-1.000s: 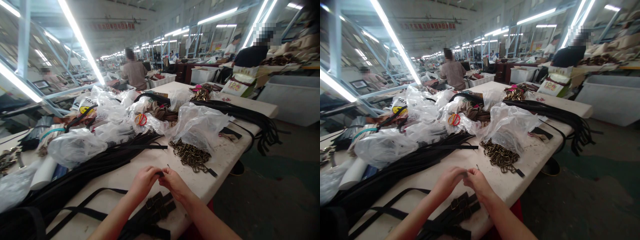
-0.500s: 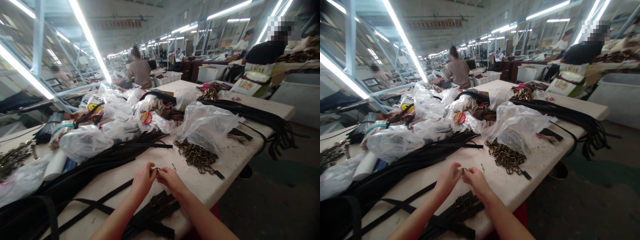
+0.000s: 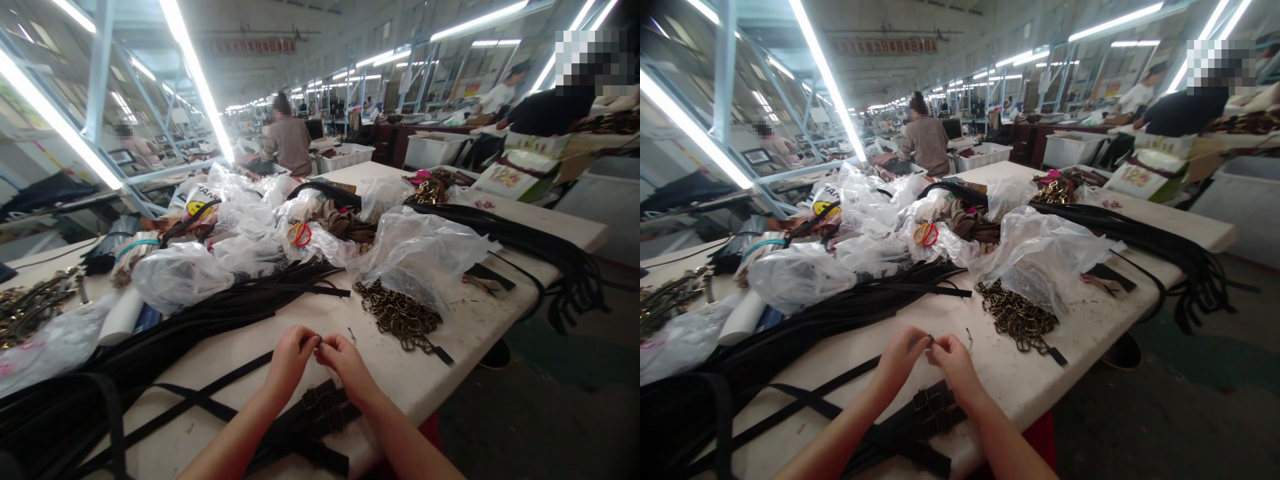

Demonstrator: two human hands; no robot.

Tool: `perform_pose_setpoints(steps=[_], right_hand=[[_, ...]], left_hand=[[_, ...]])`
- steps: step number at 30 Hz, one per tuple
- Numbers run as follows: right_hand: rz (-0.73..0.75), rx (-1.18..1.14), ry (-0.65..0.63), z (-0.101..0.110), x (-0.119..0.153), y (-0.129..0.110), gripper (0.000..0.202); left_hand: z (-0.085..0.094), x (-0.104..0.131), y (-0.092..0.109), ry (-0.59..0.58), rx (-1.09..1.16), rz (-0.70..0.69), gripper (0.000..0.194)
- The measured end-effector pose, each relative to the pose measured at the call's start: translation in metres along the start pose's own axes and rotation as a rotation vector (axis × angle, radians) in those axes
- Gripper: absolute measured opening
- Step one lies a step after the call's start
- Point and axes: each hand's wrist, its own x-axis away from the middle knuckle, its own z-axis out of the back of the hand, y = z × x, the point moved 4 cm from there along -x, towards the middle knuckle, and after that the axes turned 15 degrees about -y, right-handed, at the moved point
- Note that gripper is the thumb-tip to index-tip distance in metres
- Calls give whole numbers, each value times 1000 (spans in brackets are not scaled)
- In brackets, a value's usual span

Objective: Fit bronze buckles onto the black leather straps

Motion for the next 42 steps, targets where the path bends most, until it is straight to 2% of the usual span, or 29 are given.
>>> perform_pose_setpoints(steps=[5, 10, 13, 17, 19, 21, 24, 26, 28, 30, 33, 35, 36, 37, 38, 39, 41, 42], right_hand=[[55, 124, 35, -4, 2, -4, 24], [131, 67, 84, 2, 2, -7, 30], [164, 234, 102, 5, 0, -8, 26], [162, 417, 252, 21, 3, -6, 20], [137, 464, 271, 32, 5, -5, 20], [113, 593, 226, 40, 7, -7, 20], [137, 976, 224, 48, 7, -18, 26], [187, 1192, 241, 46, 3, -26, 34], [227, 1304, 146, 32, -4, -27, 35], [229, 1363, -42, 9, -9, -20, 30], [166, 1437, -331, -26, -3, 1, 18], [138, 1468, -441, -39, 7, 14, 17], [129, 1476, -468, -43, 11, 19, 17], [122, 1478, -481, -44, 15, 23, 17], [115, 1477, -484, -44, 17, 26, 17], [110, 1472, -481, -44, 19, 27, 17], [109, 1452, -471, -42, 19, 27, 15], [112, 1436, -466, -41, 18, 27, 14]], left_hand=[[-5, 5, -1, 39, 9, 24, 11], [-10, 5, 3, -28, -59, -154, 26], [-8, 5, 7, -58, -219, -214, 20], [-6, 6, 9, -52, -368, -205, 16], [-7, 5, 2, -81, -386, -171, 16], [-7, 5, -11, -148, -370, -145, 21], [4, 8, -43, -193, -360, -31, 31], [16, 19, -63, -161, -405, 89, 23], [26, 38, -76, -146, -435, 170, 19], [30, 63, -81, -170, -413, 195, 24], [29, 94, -85, -364, -298, 174, 28], [38, 102, -92, -466, -273, 176, 27], [48, 99, -98, -436, -315, 204, 26], [62, 93, -104, -347, -406, 245, 24], [79, 85, -111, -201, -545, 311, 24], [93, 75, -118, -126, -598, 348, 26], [111, 56, -128, -52, -661, 385, 29], [115, 49, -132, -53, -670, 386, 29]])
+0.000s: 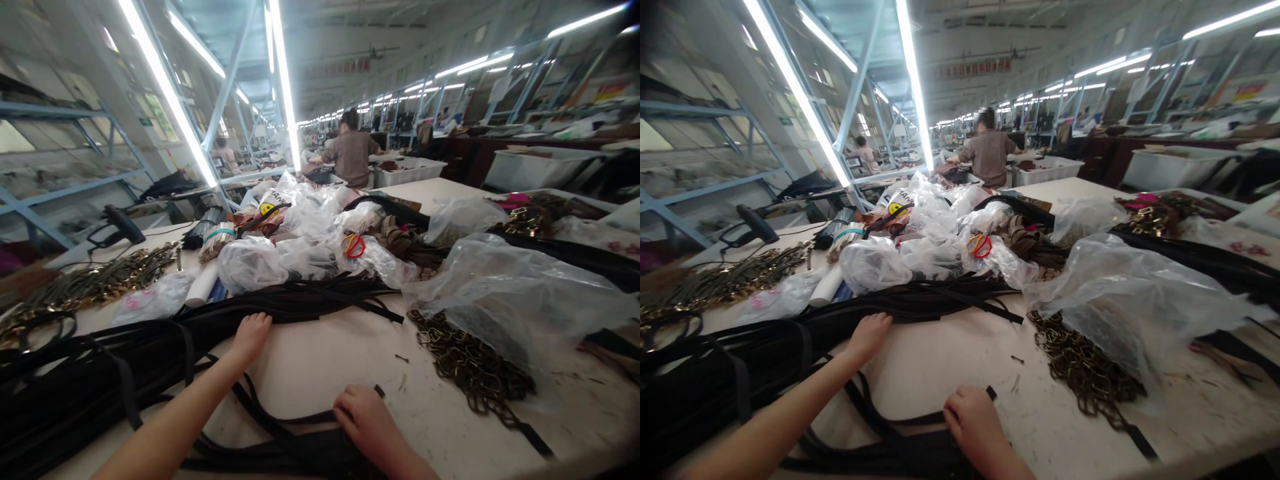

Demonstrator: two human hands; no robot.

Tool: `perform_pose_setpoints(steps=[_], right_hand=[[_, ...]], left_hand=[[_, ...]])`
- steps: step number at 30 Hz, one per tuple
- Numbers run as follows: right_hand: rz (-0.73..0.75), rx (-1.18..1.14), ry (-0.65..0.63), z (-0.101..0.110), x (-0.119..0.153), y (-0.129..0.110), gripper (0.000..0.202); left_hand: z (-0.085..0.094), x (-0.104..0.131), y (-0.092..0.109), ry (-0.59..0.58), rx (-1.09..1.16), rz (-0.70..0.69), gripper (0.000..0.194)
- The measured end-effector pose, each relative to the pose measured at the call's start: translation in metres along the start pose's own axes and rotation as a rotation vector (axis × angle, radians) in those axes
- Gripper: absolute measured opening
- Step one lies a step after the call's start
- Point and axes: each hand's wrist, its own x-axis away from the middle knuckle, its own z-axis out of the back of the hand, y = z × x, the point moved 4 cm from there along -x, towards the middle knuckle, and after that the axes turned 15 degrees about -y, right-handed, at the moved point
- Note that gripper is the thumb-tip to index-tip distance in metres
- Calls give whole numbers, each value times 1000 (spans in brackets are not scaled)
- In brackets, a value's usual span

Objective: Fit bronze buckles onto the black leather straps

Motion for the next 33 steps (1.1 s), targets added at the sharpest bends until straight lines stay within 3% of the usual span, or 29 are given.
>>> perform_pose_setpoints(steps=[3, 5, 8, 11, 13, 17, 20, 22, 24, 33], right_hand=[[-1, -48, 29, 3, 0, 1, 12], [-3, -90, 52, 4, 0, 2, 11], [-14, -230, 117, 6, -1, 6, 10], [-95, -490, 231, 14, 0, 20, 37], [-138, -569, 303, 25, 5, 30, 41], [-227, -288, 385, 64, 21, 53, 24], [-488, 105, 430, 99, 29, 82, 18], [-662, 354, 365, 113, 26, 102, 17], [-747, 500, 290, 119, 19, 117, 20], [-684, 551, 174, 124, 0, 128, 25]], left_hand=[[-1, -11, 4, -25, -41, -35, 27], [-7, -8, 17, -58, -56, -87, 26], [-19, 3, 53, -140, -9, -241, 24], [-31, 13, 98, -253, 151, -379, 28], [-35, 15, 126, -287, 235, -410, 29], [-33, 9, 164, -286, 407, -451, 21], [-33, 0, 176, -338, 657, -380, 15], [-37, -4, 178, -414, 843, -298, 10], [-42, -7, 180, -473, 998, -240, 9], [-47, -10, 178, -483, 1250, -176, 21]])
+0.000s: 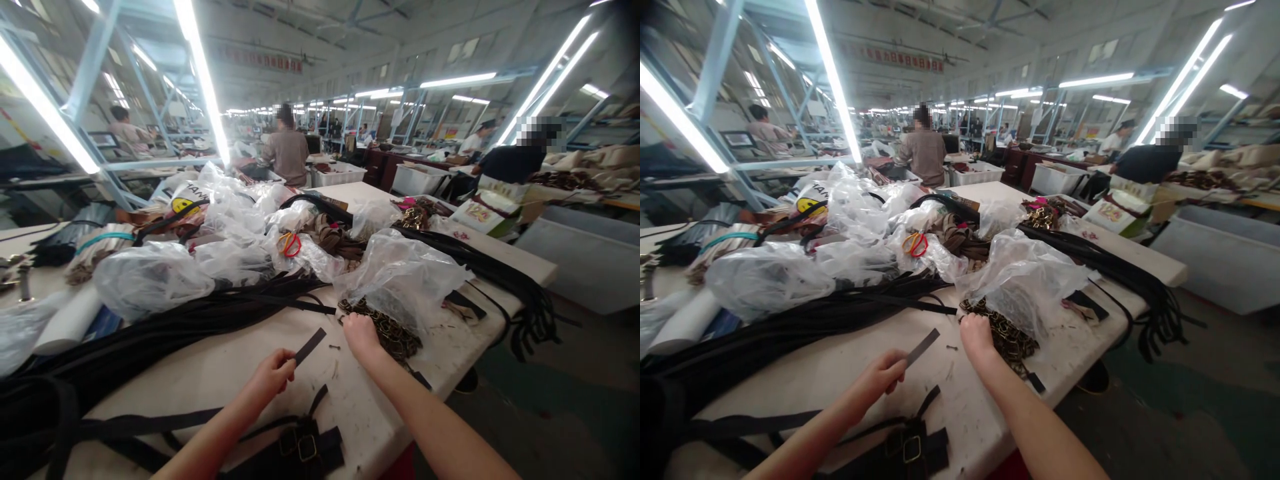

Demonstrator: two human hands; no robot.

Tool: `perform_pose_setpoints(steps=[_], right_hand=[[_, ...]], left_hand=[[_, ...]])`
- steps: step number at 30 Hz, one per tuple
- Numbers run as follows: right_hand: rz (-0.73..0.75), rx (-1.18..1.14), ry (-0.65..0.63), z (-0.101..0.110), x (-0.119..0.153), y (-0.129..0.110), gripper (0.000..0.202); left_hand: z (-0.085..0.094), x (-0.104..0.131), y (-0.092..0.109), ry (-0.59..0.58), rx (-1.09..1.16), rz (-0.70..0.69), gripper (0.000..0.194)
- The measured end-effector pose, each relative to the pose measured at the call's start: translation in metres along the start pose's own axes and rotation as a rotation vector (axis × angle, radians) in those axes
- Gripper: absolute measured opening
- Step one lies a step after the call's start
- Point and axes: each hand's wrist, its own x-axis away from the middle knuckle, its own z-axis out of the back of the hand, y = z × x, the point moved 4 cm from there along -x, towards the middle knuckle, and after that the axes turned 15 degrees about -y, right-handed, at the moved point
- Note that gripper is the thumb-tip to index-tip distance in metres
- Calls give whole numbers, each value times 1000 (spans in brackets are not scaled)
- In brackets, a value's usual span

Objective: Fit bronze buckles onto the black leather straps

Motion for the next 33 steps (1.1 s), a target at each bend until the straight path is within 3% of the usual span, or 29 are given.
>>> perform_pose_setpoints(steps=[10, 14, 17, 19, 23, 25, 33], right_hand=[[20, -136, -1, 2, -12, -7, 26], [50, -276, -8, 10, -15, -7, 22], [146, -409, -23, 17, 0, -20, 15], [243, -664, -96, 17, 18, -38, 17], [390, -1621, -385, 5, 55, -82, 22], [405, -1791, -454, 1, 65, -96, 25], [480, -1677, -374, 3, 63, -86, 28]], left_hand=[[2, 6, 11, 45, 90, -28, 11], [5, 13, 14, 84, 75, -41, 15], [11, 19, 18, 160, 70, -59, 27], [12, 21, 21, 178, 90, -64, 35], [8, 26, 27, 128, 103, -96, 34], [8, 28, 27, 99, 86, -103, 33], [10, 22, 13, 19, -183, -119, 33]])
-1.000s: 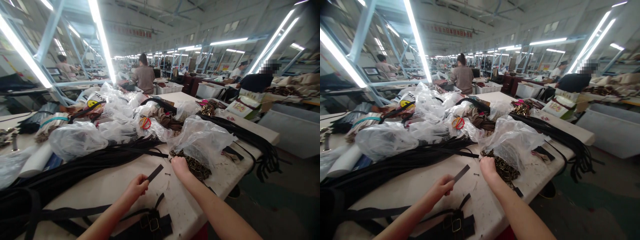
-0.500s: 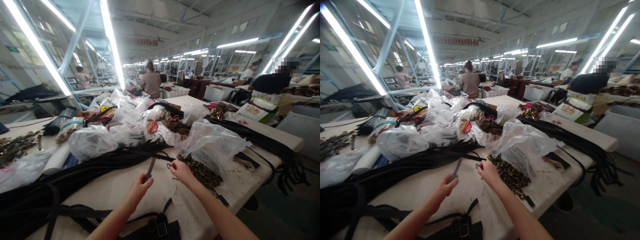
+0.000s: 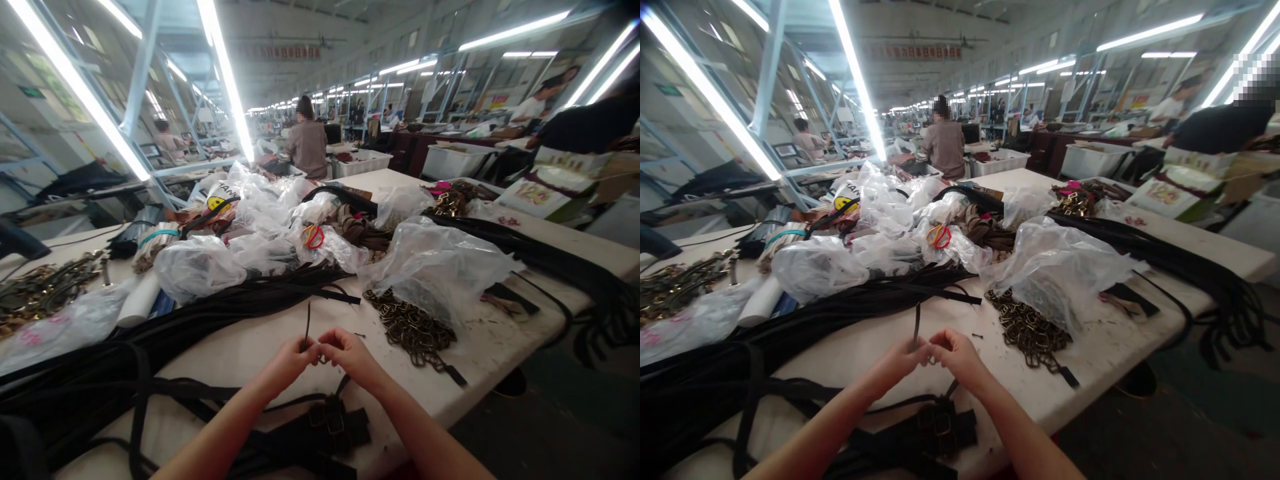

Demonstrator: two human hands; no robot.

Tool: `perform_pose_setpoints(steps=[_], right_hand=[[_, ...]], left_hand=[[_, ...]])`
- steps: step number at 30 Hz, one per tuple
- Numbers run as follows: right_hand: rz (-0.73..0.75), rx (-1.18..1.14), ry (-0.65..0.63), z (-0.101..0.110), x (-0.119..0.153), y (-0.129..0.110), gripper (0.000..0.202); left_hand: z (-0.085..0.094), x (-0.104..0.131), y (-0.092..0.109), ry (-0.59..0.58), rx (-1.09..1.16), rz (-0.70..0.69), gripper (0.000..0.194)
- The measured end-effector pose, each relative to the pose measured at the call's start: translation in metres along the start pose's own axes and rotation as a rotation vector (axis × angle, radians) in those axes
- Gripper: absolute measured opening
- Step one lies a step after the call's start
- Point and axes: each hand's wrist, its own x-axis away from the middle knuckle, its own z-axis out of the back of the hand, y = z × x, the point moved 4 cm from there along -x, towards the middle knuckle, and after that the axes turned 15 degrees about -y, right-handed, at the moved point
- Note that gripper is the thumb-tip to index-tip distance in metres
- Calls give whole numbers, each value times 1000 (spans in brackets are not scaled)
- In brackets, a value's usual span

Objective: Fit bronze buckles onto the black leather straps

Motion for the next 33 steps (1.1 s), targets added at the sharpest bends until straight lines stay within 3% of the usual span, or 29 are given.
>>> perform_pose_setpoints(steps=[4, 8, 13, 19, 22, 26, 33], right_hand=[[32, -114, 148, 11, 8, -1, 24], [83, -457, 305, 22, 14, -6, 26], [187, -835, 333, 23, 19, -25, 34], [134, -1066, 403, 9, 19, -18, 24], [112, -1102, 376, 5, 18, -13, 24], [200, -1039, 313, 6, 18, -16, 32], [224, -1067, 320, 7, 18, -12, 29]], left_hand=[[-3, 2, 11, 17, 61, -69, 42], [-10, 4, 23, -62, 90, -22, 58], [-6, 1, 25, 119, 42, -43, 41], [-7, 2, 23, 123, -19, -133, 33], [-8, 3, 22, 135, -62, -137, 32], [-10, 4, 26, 105, -71, -114, 30], [-17, 8, 31, 43, -81, -151, 24]])
